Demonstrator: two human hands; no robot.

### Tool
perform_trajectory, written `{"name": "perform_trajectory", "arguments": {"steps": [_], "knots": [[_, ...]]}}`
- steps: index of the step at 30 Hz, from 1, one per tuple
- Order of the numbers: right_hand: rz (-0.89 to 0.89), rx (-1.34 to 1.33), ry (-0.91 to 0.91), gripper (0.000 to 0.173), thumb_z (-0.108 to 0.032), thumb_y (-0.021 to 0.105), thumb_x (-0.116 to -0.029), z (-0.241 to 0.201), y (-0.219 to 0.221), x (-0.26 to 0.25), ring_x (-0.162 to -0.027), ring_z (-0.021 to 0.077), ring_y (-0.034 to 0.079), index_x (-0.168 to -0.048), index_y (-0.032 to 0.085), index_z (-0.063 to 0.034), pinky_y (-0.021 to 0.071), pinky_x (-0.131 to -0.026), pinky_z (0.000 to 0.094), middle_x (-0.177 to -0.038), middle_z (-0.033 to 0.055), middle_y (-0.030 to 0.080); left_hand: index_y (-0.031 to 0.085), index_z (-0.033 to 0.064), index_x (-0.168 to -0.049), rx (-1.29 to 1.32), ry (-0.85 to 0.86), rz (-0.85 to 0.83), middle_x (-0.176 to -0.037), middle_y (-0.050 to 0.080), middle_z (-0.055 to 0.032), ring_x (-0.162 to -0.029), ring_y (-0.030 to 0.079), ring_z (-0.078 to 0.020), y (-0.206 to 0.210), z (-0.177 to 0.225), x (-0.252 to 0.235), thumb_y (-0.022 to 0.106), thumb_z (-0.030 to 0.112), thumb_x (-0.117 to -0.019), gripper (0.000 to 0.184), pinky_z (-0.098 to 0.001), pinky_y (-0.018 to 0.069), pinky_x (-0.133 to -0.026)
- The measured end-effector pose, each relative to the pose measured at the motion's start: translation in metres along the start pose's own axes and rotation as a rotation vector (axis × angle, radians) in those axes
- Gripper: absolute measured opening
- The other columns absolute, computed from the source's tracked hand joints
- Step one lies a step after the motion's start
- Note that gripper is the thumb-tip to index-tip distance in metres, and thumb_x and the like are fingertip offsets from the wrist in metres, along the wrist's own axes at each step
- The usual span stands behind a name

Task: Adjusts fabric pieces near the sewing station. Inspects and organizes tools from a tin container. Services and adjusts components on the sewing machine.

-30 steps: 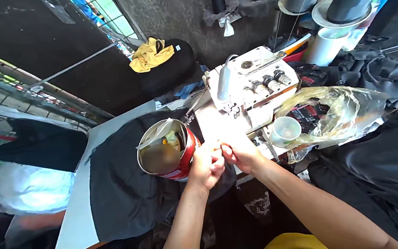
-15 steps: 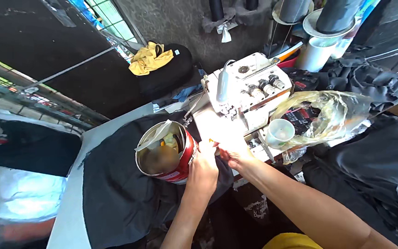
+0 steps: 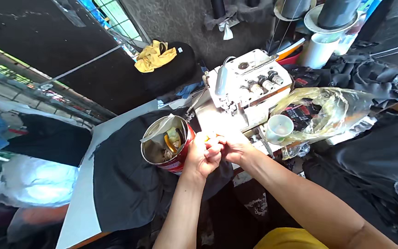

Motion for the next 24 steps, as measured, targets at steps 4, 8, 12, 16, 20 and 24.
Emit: {"name": "perform_trajectory", "arguments": {"steps": [4, 8, 12, 16, 20, 24], "knots": [[0.121, -0.017, -0.038, 0.017, 0.016, 0.052, -0.0917, -0.012, -0.006, 0.011, -0.040, 0.0061, 0.041, -0.090, 0.052, -0.0009, 0.0396, -0.038, 0.0183, -0.056, 0.0030, 0.048, 0.059, 0.0014, -0.104, -1.078, 0.431, 0.236, -0.070, 0.057, -0.0041, -0.053, 0.054, -0.0090, 0.000, 0.030, 0.018, 0.037, 0.016, -0.1119, 0.028, -0.0223, 0.0480, -0.051], [0.167, 0.092, -0.106, 0.021, 0.019, 0.061, -0.0853, -0.013, -0.011, 0.002, -0.040, 0.0052, 0.040, -0.090, 0.053, -0.0001, 0.0373, -0.038, 0.0177, -0.057, 0.0028, 0.048, 0.061, -0.0071, -0.121, -1.899, 0.624, 0.340, -0.102, 0.068, -0.0247, -0.097, 0.070, -0.0375, 0.028, 0.024, 0.035, 0.046, 0.019, -0.1090, 0.033, -0.0511, 0.0555, -0.088], [0.155, 0.189, -0.207, 0.020, 0.015, 0.068, -0.0862, -0.010, -0.010, -0.001, -0.043, 0.0046, 0.039, -0.086, 0.056, -0.0007, 0.0350, -0.040, 0.0176, -0.059, 0.0016, 0.049, 0.063, -0.0071, -0.121, -1.902, 0.551, 0.372, -0.111, 0.068, -0.0259, -0.108, 0.068, -0.0369, 0.021, 0.019, 0.023, 0.046, 0.006, -0.1057, 0.026, -0.0501, 0.0528, -0.095], [0.066, 0.202, -0.156, 0.011, 0.006, 0.064, -0.0949, -0.010, -0.003, -0.004, -0.039, 0.0022, 0.039, -0.089, 0.057, 0.0001, 0.0337, -0.038, 0.0154, -0.055, 0.0003, 0.050, 0.059, 0.0019, -0.090, -1.137, 0.499, 0.280, -0.064, 0.054, -0.0001, -0.047, 0.046, -0.0051, 0.002, 0.033, 0.006, 0.048, 0.003, -0.1029, 0.017, -0.0196, 0.0409, -0.045], [-0.017, 0.221, -0.111, 0.018, -0.003, 0.058, -0.1017, -0.005, 0.001, -0.005, -0.043, 0.0039, 0.044, -0.084, 0.055, -0.0044, 0.0384, -0.041, 0.0170, -0.056, -0.0005, 0.051, 0.053, 0.0102, -0.082, -0.307, 0.014, 0.041, -0.055, 0.049, 0.0052, -0.035, 0.034, 0.0038, -0.009, 0.014, -0.007, 0.029, 0.009, -0.1073, 0.035, -0.0100, 0.0284, -0.033], [-0.071, 0.016, -0.069, 0.023, 0.008, 0.051, -0.0978, 0.004, 0.000, -0.007, -0.041, 0.0042, 0.043, -0.078, 0.054, -0.0039, 0.0400, -0.042, 0.0176, -0.052, -0.0011, 0.048, 0.058, 0.0072, -0.073, 0.012, -0.177, -0.046, -0.048, 0.050, 0.0037, -0.034, 0.043, 0.0024, -0.013, 0.004, -0.008, 0.028, 0.011, -0.1050, 0.044, -0.0097, 0.0336, -0.033]]}}
Point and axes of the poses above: each hand's wrist, its own x-axis away from the middle knuckle, its own y-axis out of the palm, z = x × y, the point moved 7 cm from there along -x, towards the middle knuckle
